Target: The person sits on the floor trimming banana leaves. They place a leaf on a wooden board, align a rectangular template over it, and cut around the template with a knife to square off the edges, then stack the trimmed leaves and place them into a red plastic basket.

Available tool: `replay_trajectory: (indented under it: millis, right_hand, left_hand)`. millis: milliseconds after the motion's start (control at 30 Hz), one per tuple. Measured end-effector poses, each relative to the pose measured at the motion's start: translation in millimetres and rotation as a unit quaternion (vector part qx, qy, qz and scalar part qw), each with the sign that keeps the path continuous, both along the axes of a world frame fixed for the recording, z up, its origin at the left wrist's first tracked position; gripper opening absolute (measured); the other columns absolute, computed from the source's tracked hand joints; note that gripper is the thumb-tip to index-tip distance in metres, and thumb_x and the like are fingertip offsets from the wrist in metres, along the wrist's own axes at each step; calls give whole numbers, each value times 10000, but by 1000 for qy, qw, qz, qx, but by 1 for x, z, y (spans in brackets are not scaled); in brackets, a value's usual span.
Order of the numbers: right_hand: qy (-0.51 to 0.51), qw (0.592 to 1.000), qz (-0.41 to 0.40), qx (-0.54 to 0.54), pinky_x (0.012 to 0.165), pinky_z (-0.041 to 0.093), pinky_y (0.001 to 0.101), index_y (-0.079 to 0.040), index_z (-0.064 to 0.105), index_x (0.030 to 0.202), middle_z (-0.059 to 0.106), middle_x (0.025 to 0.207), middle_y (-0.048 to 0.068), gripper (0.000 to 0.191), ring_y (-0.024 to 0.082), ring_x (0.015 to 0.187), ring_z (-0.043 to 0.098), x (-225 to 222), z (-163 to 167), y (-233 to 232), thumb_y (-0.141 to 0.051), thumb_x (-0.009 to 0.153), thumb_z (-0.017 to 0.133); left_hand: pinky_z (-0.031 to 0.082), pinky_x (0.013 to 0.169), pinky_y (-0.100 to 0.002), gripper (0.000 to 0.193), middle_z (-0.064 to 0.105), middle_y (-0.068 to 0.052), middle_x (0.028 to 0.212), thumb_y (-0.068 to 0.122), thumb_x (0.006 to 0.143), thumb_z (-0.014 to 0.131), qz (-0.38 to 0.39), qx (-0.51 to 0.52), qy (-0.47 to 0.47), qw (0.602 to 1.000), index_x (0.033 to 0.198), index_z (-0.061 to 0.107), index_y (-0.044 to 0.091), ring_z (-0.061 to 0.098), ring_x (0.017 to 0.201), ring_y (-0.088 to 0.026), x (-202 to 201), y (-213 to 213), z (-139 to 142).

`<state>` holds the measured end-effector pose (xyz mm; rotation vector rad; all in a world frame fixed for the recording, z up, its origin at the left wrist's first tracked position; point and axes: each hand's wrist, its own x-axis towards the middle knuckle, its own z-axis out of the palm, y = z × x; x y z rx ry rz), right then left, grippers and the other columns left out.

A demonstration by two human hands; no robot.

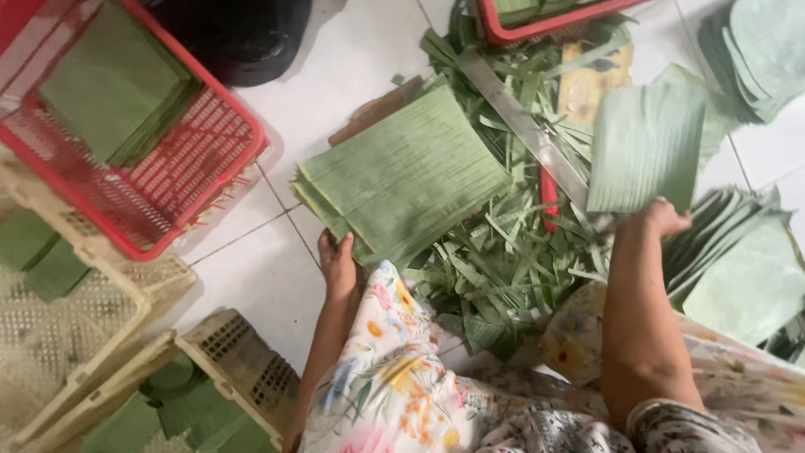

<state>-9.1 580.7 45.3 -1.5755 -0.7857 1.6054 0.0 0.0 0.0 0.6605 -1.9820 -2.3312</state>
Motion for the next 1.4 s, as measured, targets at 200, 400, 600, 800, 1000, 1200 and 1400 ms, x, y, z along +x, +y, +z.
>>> replay_trajectory:
  millis: [200, 400, 600, 800, 1000, 1200, 1400]
  right_hand:
    - [-169, 822, 203, 505, 1227, 301, 479, -48, 345, 1549, 353, 1580, 194, 791, 377, 1460, 420, -11, 5, -51, 104, 899, 771]
    - [-87, 593, 562, 570, 1315, 282, 481, -48, 499, 1504, 453, 1585, 187, 561, 375, 1543, 375, -86, 45, -190, 3, 998, 738]
    - [-167, 312, 719, 598, 1166, 77, 702, -187, 375, 1582, 203, 1662, 239, 739, 496, 1513, 135, -111, 63, -307, -471, 949, 628]
    - [-151, 244, 744, 603, 1215, 69, 711, -286, 364, 1621, 205, 1721, 154, 708, 446, 1573, 156, -72, 59, -321, -476, 982, 600]
    - [-145, 254, 742, 603, 1219, 75, 707, -291, 392, 1607, 224, 1717, 139, 692, 436, 1573, 172, -80, 56, -320, -470, 977, 616]
    - [-148, 240, 748, 601, 1197, 82, 708, -286, 393, 1590, 227, 1698, 154, 732, 437, 1553, 163, -86, 59, -322, -471, 928, 647]
    - [-92, 304, 758, 570, 1231, 108, 659, -186, 471, 1524, 275, 1677, 165, 670, 405, 1558, 200, -93, 72, -306, -396, 928, 692]
  left_hand:
    - [449, 1059, -372, 512, 607, -155, 1367, 284, 1026, 529, 22, 15, -63, 998, 1425, 492, -36, 577, 1239, -265, 0, 13, 9]
    - [365, 1141, -386, 627, 524, -154, 1478, 452, 1058, 480, 47, 53, -58, 996, 1487, 444, -4, 482, 1352, -267, -2, 23, -4]
    - [324, 1165, -391, 737, 421, -117, 1563, 507, 1008, 506, 50, 96, -105, 989, 1568, 307, 72, 405, 1420, -258, -6, 28, 14]
    - [342, 1160, -396, 725, 433, -138, 1552, 383, 1002, 606, 55, 89, -49, 993, 1562, 311, 28, 421, 1407, -275, -11, 35, 20]
    - [476, 985, -359, 449, 627, -115, 1209, 124, 965, 708, 100, -1, -30, 995, 1324, 477, -17, 582, 1093, -213, -17, 41, 7]
    - [498, 855, -331, 257, 663, -59, 1039, 64, 930, 695, 87, -35, -92, 991, 1155, 582, 13, 605, 941, -171, -19, 33, 2]
    - [507, 850, -336, 271, 683, -91, 1093, 30, 894, 728, 83, 15, -54, 995, 1139, 613, 12, 618, 959, -192, -31, 15, -2]
